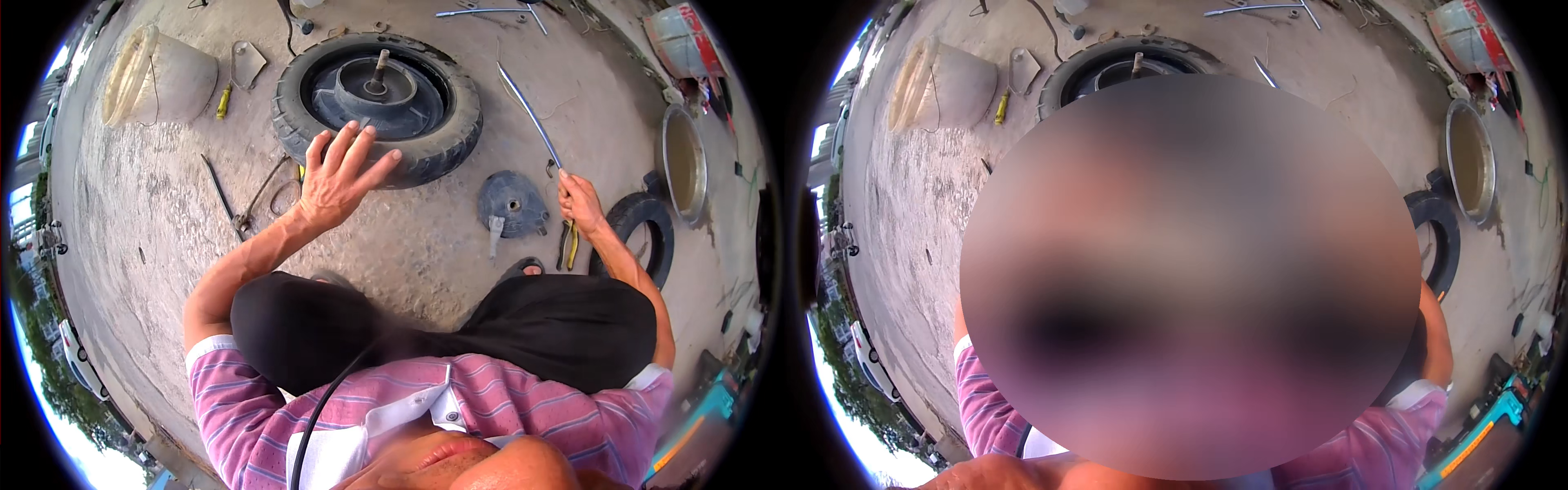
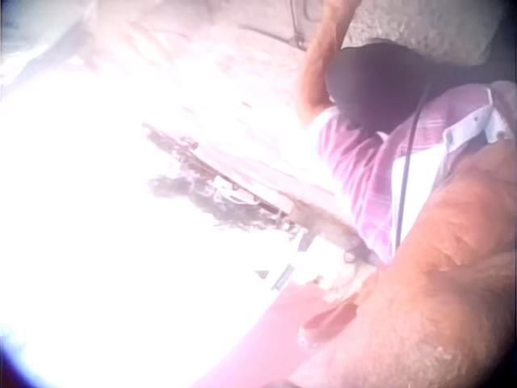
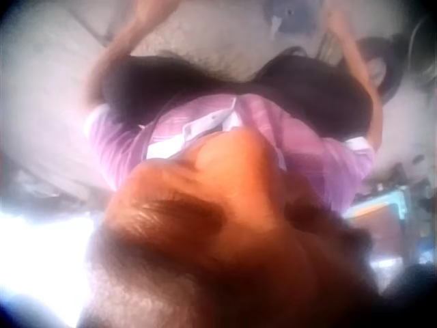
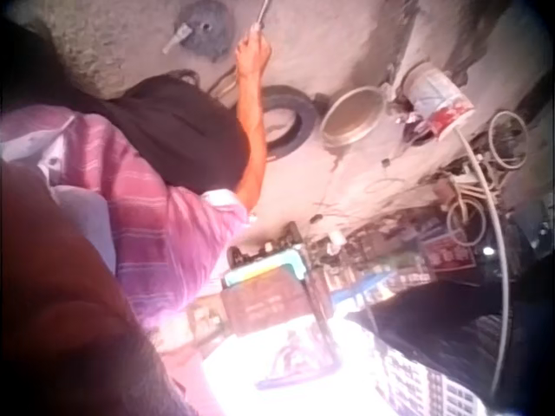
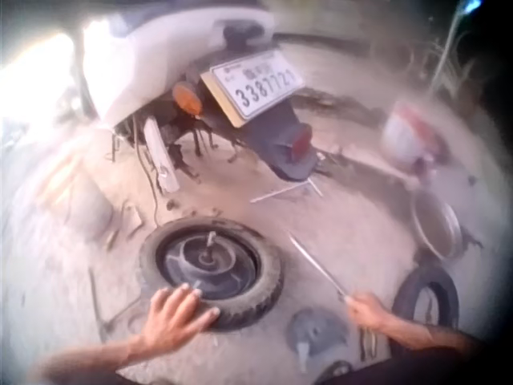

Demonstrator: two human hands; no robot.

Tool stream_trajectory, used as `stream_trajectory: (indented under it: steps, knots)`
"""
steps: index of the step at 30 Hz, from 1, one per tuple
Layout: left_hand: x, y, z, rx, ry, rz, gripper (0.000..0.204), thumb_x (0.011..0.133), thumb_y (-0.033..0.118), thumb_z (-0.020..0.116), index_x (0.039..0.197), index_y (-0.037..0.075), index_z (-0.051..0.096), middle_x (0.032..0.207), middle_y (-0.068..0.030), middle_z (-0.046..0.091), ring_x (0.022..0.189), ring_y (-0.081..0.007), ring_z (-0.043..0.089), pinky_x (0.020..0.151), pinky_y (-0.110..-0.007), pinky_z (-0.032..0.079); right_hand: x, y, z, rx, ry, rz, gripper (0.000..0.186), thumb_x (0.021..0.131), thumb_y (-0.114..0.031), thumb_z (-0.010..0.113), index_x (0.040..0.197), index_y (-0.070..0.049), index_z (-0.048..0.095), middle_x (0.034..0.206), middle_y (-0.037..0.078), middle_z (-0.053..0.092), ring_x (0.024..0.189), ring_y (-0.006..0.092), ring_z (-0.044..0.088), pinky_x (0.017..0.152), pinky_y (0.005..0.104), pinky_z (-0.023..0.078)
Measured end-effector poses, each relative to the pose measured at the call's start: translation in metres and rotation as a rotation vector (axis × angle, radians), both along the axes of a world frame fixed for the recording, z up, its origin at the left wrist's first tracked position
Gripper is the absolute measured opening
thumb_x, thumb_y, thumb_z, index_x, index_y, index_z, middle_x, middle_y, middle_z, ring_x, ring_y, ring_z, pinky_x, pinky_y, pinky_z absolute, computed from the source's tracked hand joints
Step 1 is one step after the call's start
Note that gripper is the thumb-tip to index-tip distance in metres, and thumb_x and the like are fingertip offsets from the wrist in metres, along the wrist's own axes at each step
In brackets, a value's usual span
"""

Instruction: The person removes a tire from a wheel hub using a tire lever and their hands, then handles a pair of pliers.

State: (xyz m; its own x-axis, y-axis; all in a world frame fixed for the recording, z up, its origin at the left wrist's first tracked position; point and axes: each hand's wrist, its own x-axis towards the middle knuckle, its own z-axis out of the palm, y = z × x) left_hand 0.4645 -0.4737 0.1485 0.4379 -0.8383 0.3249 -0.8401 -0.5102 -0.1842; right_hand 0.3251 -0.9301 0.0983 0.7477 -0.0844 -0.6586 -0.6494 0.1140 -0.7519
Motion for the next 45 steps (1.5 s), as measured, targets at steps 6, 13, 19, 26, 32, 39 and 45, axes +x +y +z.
stream_trajectory:
  steps: [6, 13, 19, 26, 32, 39, 45]
  knots:
    - [0.015, -0.012, 0.024, 0.067, 0.087, -0.026, 0.056, 0.085, 0.017, 0.067, 0.140, 0.024, 0.055, 0.112, -0.0105, 0.058, 0.106, -0.0289, 0.058, 0.093, -0.051, 0.041, -0.008, 0.002, -0.004, 0.013, -0.037, -0.055, 0.047, 0.106, -0.047, 0.057, 0.076, -0.013, 0.045, 0.062, -0.007, 0.034, 0.048, 0.0043, 0.027, 0.044, 0.0236, 0.023]
    - [0.026, -0.039, 0.075, 0.204, 0.242, 0.025, 0.084, 0.066, 0.012, 0.083, 0.144, 0.016, 0.050, 0.110, -0.0102, 0.057, 0.108, -0.0301, 0.058, 0.090, -0.047, 0.042, -0.031, 0.013, 0.031, 0.012, -0.214, 0.030, 0.046, 0.107, -0.046, 0.056, 0.077, -0.012, 0.044, 0.064, -0.006, 0.039, 0.052, 0.0047, 0.034, 0.047, 0.0236, 0.027]
    - [0.040, -0.076, 0.141, 0.180, 0.420, 0.075, 0.073, 0.072, 0.012, 0.079, 0.139, 0.014, 0.047, 0.106, -0.0151, 0.061, 0.107, -0.0368, 0.063, 0.089, -0.052, 0.047, -0.075, 0.013, 0.076, -0.124, -0.367, 0.134, 0.041, 0.105, -0.039, 0.059, 0.081, -0.008, 0.050, 0.069, -0.004, 0.046, 0.060, 0.0052, 0.039, 0.054, 0.0243, 0.031]
    - [0.054, -0.105, 0.171, 0.226, 0.528, 0.109, 0.086, 0.065, 0.013, 0.086, 0.144, 0.009, 0.051, 0.115, -0.0193, 0.067, 0.103, -0.0372, 0.072, 0.093, -0.043, 0.060, -0.068, 0.009, 0.119, -0.296, -0.460, 0.288, 0.041, 0.095, -0.036, 0.067, 0.110, 0.002, 0.069, 0.073, -0.004, 0.052, 0.067, 0.0050, 0.043, 0.058, 0.0246, 0.035]
    - [0.095, -0.117, 0.192, 0.206, 0.635, 0.195, 0.078, 0.077, 0.038, 0.077, 0.141, -0.002, 0.055, 0.123, -0.0245, 0.066, 0.115, -0.0384, 0.067, 0.098, -0.045, 0.055, -0.040, 0.007, 0.129, -0.170, -0.332, 0.311, 0.041, 0.095, -0.033, 0.066, 0.115, 0.003, 0.068, 0.071, -0.006, 0.047, 0.065, 0.0041, 0.039, 0.060, 0.0228, 0.030]
    - [0.123, -0.112, 0.183, 0.147, 0.592, 0.189, 0.079, 0.071, 0.030, 0.076, 0.139, -0.004, 0.055, 0.120, -0.0237, 0.066, 0.107, -0.0391, 0.068, 0.095, -0.045, 0.056, 0.001, 0.019, 0.142, -0.088, -0.096, 0.305, 0.031, 0.103, -0.023, 0.060, 0.122, 0.001, 0.064, 0.067, -0.010, 0.040, 0.057, 0.0005, 0.033, 0.053, 0.0212, 0.024]
    - [0.154, -0.104, 0.175, 0.057, 0.619, 0.136, 0.072, 0.072, 0.030, 0.076, 0.132, -0.006, 0.060, 0.115, -0.0233, 0.068, 0.106, -0.0382, 0.069, 0.097, -0.044, 0.056, 0.018, 0.065, 0.160, 0.016, 0.023, 0.116, 0.026, 0.106, -0.026, 0.059, 0.111, -0.001, 0.064, 0.069, -0.009, 0.040, 0.056, 0.0008, 0.033, 0.050, 0.0215, 0.026]
